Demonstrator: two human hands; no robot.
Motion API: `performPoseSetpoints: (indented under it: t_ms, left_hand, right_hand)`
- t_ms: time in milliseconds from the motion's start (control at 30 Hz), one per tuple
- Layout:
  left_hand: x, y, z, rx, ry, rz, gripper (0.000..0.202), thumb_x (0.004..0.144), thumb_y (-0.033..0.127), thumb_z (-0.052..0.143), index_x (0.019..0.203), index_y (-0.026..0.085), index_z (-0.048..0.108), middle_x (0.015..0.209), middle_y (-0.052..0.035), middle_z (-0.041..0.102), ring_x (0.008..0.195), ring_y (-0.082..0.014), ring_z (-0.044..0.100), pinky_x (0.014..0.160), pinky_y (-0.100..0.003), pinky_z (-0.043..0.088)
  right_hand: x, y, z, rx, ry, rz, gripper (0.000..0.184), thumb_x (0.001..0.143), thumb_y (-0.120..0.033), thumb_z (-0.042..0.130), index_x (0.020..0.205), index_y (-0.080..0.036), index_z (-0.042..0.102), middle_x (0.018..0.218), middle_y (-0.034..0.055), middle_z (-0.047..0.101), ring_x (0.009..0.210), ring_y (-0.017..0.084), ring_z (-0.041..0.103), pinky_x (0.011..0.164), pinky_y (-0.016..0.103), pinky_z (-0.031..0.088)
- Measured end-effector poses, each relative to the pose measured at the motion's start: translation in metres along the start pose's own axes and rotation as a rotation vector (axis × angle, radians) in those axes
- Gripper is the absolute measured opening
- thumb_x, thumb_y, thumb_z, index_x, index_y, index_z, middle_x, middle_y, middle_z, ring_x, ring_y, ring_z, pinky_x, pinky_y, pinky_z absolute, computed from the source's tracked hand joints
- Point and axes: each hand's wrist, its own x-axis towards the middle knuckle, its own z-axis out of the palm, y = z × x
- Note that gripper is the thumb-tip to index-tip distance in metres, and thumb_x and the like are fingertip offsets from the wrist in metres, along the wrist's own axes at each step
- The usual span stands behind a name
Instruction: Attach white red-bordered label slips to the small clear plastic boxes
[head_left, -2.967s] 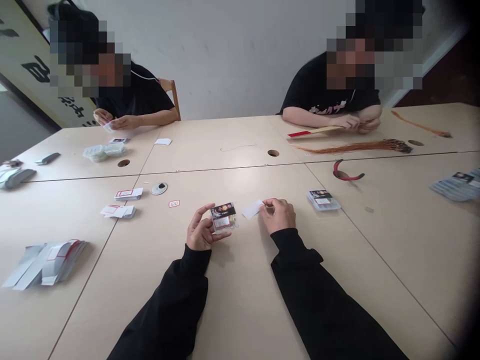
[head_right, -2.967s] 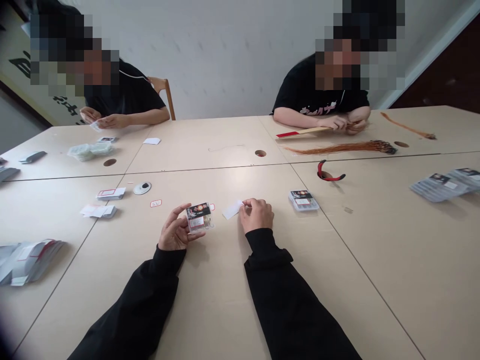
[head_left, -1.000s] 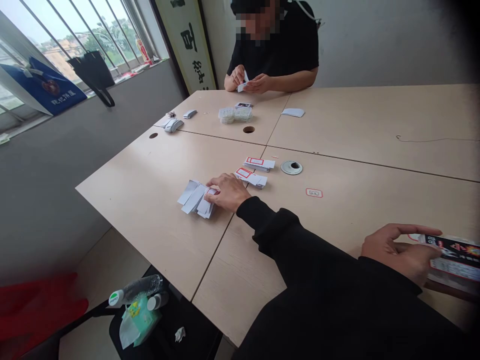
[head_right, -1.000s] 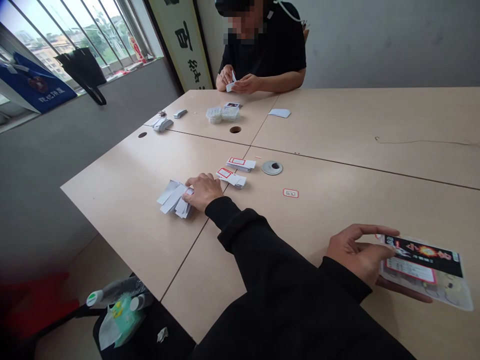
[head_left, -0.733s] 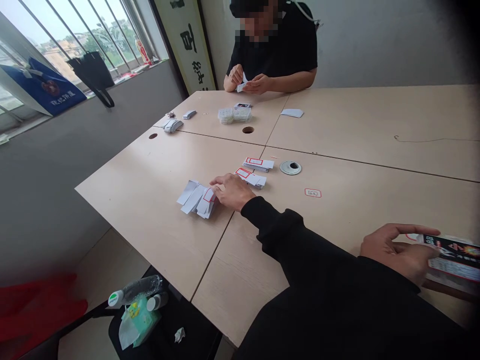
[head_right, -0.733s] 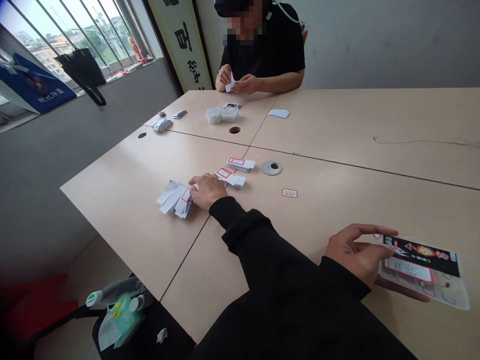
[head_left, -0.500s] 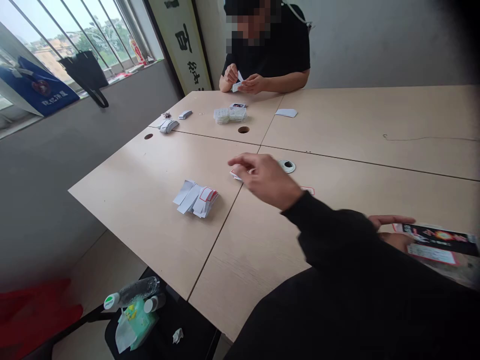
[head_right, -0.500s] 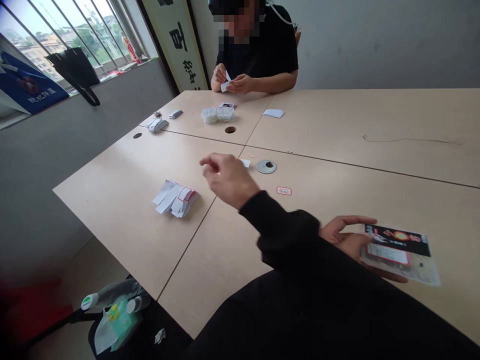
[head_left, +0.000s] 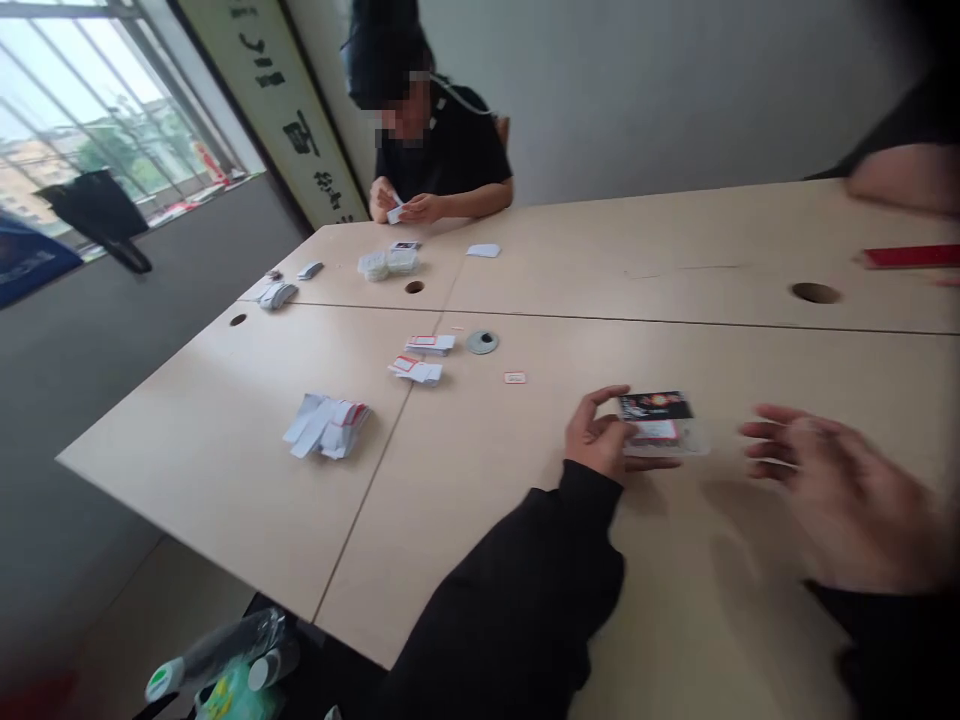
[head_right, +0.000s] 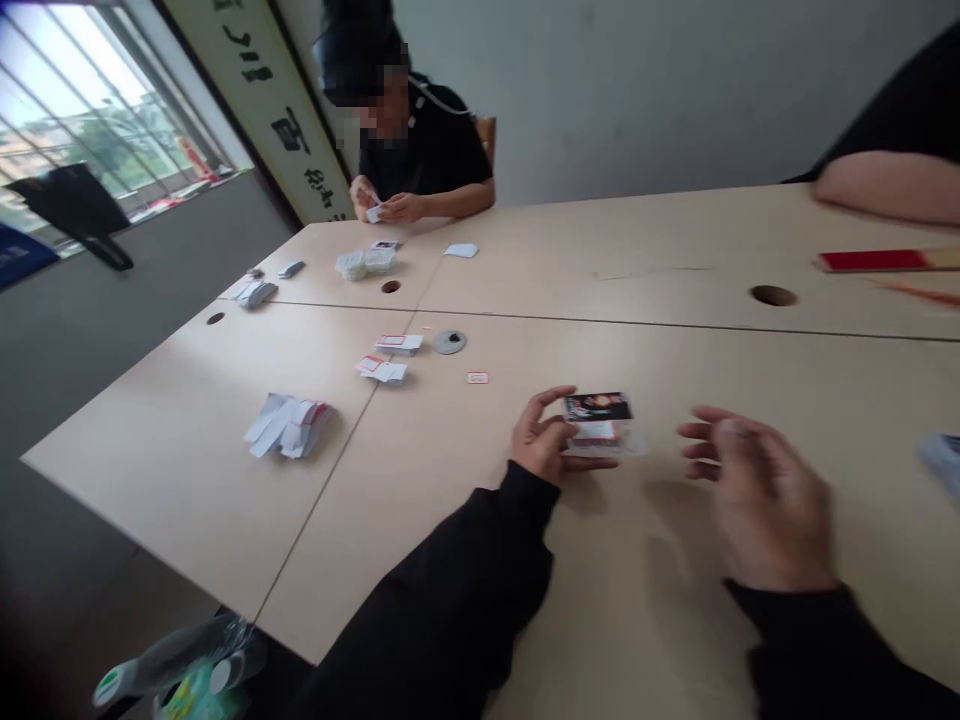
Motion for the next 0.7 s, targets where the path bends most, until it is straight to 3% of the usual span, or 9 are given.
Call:
performPoseSetpoints:
  t_ms: [67, 133, 367, 500, 600, 700]
  left_hand:
    - [-0.001, 0.001, 0.003, 0.059, -0.016, -0.022, 0.059, 0.053, 0.016, 0.059, 0.111, 0.019, 0.051, 0.064, 0.0048, 0.056, 0.067, -0.0188, 0.065, 0.062, -0.038, 0.058]
    - [-0.001, 0.002, 0.006, 0.119, -0.009, -0.057, 0.062, 0.054, 0.015, 0.06, 0.114, 0.021, 0.049, 0.07, 0.0033, 0.061, 0.07, -0.0192, 0.066, 0.065, -0.039, 0.058]
    - [-0.007, 0.002, 0.012, 0.171, -0.046, -0.112, 0.055, 0.063, 0.018, 0.062, 0.117, 0.022, 0.052, 0.094, -0.003, 0.068, 0.082, -0.0216, 0.067, 0.068, -0.04, 0.059]
    - [-0.01, -0.002, 0.015, 0.235, -0.034, -0.064, 0.063, 0.061, 0.014, 0.065, 0.122, 0.021, 0.05, 0.096, -0.0044, 0.069, 0.084, -0.0231, 0.067, 0.069, -0.039, 0.059]
    - [-0.012, -0.004, 0.016, 0.291, -0.029, -0.017, 0.069, 0.059, 0.011, 0.067, 0.124, 0.021, 0.048, 0.094, -0.0042, 0.07, 0.086, -0.0237, 0.067, 0.071, -0.038, 0.06]
    - [-0.014, -0.004, 0.018, 0.318, -0.023, 0.019, 0.068, 0.06, 0.01, 0.068, 0.123, 0.022, 0.048, 0.091, -0.0033, 0.07, 0.086, -0.0228, 0.067, 0.072, -0.038, 0.06]
  right_hand:
    - [-0.008, -0.009, 0.005, 0.126, -0.026, 0.228, 0.032, 0.085, -0.053, 0.055, 0.099, -0.026, 0.065, 0.088, 0.0104, 0.064, 0.066, 0.018, 0.059, 0.058, 0.035, 0.049]
    - [-0.009, -0.018, 0.009, 0.187, -0.075, 0.258, 0.044, 0.084, -0.059, 0.051, 0.103, -0.021, 0.063, 0.085, 0.0085, 0.066, 0.065, 0.017, 0.06, 0.058, 0.033, 0.05]
    - [-0.01, -0.025, 0.004, 0.187, -0.158, 0.203, 0.045, 0.087, -0.056, 0.046, 0.106, -0.017, 0.061, 0.075, 0.0018, 0.056, 0.057, 0.013, 0.051, 0.049, 0.026, 0.046]
    - [-0.012, -0.025, 0.003, 0.168, -0.207, 0.223, 0.039, 0.086, -0.05, 0.051, 0.108, -0.019, 0.057, 0.081, 0.0018, 0.059, 0.057, 0.012, 0.05, 0.05, 0.026, 0.046]
    - [-0.013, -0.025, 0.005, 0.123, -0.129, 0.157, 0.027, 0.084, -0.042, 0.054, 0.099, -0.02, 0.054, 0.088, 0.0024, 0.058, 0.064, 0.013, 0.052, 0.052, 0.025, 0.045]
    - [-0.015, -0.027, 0.004, -0.075, -0.047, 0.017, 0.014, 0.081, -0.034, 0.056, 0.083, -0.021, 0.054, 0.08, 0.0007, 0.053, 0.064, 0.013, 0.048, 0.055, 0.025, 0.043]
